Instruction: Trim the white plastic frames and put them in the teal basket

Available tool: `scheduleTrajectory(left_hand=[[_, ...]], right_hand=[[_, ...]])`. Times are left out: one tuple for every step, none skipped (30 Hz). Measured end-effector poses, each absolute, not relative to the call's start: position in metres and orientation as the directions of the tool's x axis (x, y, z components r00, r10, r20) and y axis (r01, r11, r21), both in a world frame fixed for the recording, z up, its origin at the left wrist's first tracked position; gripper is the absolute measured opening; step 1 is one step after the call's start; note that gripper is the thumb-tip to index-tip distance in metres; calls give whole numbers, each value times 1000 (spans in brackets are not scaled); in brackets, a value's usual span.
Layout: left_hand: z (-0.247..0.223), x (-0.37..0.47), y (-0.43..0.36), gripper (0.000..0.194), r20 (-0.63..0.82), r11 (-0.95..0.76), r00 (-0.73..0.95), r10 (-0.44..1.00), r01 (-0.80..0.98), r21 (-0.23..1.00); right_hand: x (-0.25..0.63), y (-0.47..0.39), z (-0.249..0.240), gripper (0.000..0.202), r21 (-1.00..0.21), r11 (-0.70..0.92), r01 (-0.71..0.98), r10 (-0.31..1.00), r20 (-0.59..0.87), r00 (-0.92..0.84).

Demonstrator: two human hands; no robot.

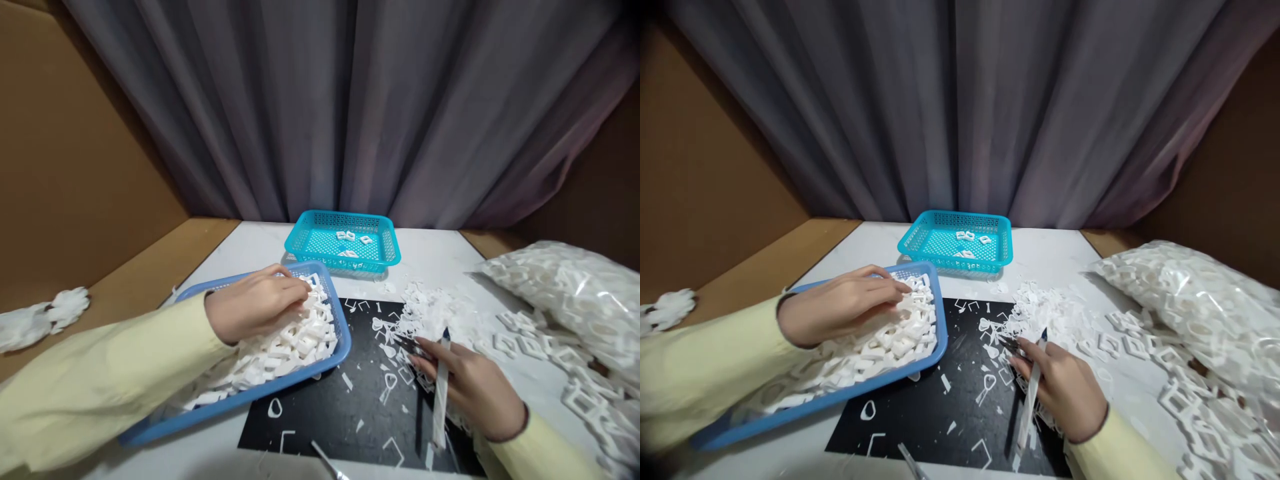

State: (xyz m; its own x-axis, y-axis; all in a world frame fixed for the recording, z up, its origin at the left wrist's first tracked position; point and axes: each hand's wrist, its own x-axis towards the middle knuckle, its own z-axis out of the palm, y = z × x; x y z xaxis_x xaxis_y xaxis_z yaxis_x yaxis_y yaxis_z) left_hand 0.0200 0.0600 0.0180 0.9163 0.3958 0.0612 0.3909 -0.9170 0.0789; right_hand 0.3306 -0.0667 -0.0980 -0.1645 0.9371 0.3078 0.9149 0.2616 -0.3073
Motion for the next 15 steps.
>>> scheduleTrajectory(left_hand=[[20,24,55,17,115,-918,913,392,380,112],[22,29,49,15,165,-919,908,385,362,157],[23,35,42,14,207,-925,910,360,319,208],[24,41,36,12,240,-922,906,350,288,257],[24,48,29,11,243,-915,904,352,277,292],[22,55,23,10,258,-908,896,361,274,317],[19,62,18,11,262,-897,884,386,293,331],[16,68,14,12,267,-890,877,400,302,341],[11,73,11,12,279,-888,870,406,304,345],[5,78,10,12,290,-891,870,400,295,345],[-1,81,11,13,296,-899,876,382,276,341],[-7,83,12,14,299,-908,884,359,257,330],[-13,85,13,15,293,-917,894,339,244,317],[-17,85,15,16,283,-920,899,334,245,307],[-21,85,16,15,274,-916,897,346,261,303]], right_hand=[[330,-66,-92,38,-323,252,912,939,311,-149],[328,-66,-83,38,-347,246,905,940,311,-137],[326,-67,-74,37,-378,248,892,943,306,-133],[322,-67,-62,35,-414,246,876,948,292,-128],[317,-68,-51,32,-455,247,855,954,269,-133],[311,-68,-40,29,-499,249,830,960,237,-146],[305,-69,-31,27,-538,261,802,962,214,-169],[298,-68,-23,27,-572,268,775,963,192,-192],[291,-67,-18,27,-599,282,749,959,172,-223],[285,-66,-16,27,-619,287,731,957,156,-244],[281,-64,-18,28,-633,293,717,954,144,-264],[277,-63,-21,29,-639,302,707,950,134,-284],[275,-61,-28,30,-638,308,706,946,128,-297],[273,-61,-36,33,-628,316,712,943,126,-307],[273,-60,-44,37,-611,325,722,940,124,-318]])
